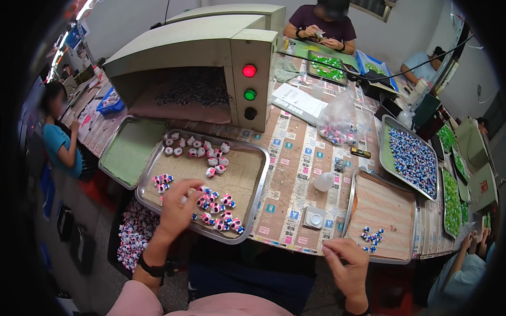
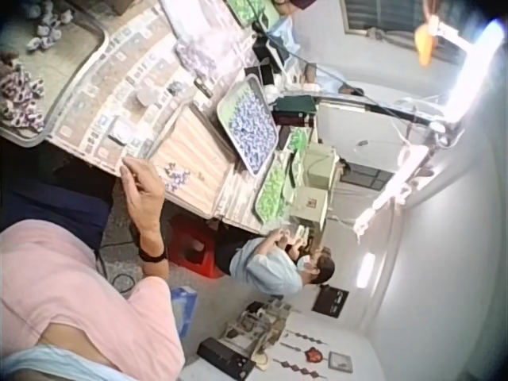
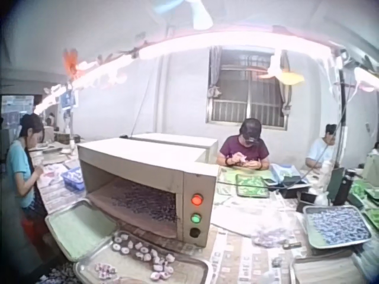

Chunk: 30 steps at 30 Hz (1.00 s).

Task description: The person assembles small decorative items by picking white plastic pieces and blue beads from trays and joining them by hand. The assembled items are placed on a tray in front of the workstation.

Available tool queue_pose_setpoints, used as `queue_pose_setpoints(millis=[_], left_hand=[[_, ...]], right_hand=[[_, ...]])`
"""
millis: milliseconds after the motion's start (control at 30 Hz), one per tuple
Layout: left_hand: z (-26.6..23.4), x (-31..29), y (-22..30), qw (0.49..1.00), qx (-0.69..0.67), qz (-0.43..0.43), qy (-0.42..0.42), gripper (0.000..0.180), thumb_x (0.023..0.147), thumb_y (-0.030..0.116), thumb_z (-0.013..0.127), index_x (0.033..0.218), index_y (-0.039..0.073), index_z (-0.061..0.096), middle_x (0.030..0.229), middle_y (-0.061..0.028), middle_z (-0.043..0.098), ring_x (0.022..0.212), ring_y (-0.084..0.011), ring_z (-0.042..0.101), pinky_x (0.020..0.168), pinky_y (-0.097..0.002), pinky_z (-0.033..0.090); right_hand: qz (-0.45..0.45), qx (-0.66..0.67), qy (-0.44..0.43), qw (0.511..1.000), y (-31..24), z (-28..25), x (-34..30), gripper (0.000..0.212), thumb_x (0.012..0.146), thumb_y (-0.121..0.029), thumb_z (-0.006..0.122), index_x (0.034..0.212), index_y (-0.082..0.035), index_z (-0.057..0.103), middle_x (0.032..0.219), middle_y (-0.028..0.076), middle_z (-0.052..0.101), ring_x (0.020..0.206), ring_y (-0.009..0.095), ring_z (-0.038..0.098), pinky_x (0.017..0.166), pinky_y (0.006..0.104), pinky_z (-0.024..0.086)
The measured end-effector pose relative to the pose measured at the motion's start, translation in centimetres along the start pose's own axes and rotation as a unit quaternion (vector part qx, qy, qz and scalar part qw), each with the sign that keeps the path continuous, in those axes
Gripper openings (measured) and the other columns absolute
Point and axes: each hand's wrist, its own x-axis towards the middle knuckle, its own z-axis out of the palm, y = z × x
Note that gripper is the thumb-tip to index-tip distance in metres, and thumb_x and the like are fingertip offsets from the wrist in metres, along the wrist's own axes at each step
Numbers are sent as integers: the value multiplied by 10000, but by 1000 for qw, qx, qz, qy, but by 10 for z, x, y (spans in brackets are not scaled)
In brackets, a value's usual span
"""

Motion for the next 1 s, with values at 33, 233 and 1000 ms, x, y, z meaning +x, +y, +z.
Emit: queue_pose_setpoints(millis=[33,233,1000], left_hand=[[-4,2,-20,999,34,28,-7,187,833,59,668,1016,18,662,970,-162,662,914,-340,635,798,-384,502],[-12,-3,-50,988,132,-4,-75,194,823,63,657,1010,10,663,943,-155,654,909,-337,628,811,-390,494],[73,-63,71,556,-662,-401,-304,282,918,-49,478,1195,-21,519,1216,-131,543,1116,-200,564,950,-327,480]], right_hand=[[-14,-11,29,999,12,-4,-2,127,819,-11,712,943,9,719,878,113,693,743,170,636,640,259,480],[51,-90,144,984,59,-51,-1,119,836,-11,680,949,9,709,886,90,679,765,150,623,617,256,467],[177,68,50,981,104,-51,29,214,903,-103,609,1074,1,684,902,67,668,751,155,644,687,271,501]])
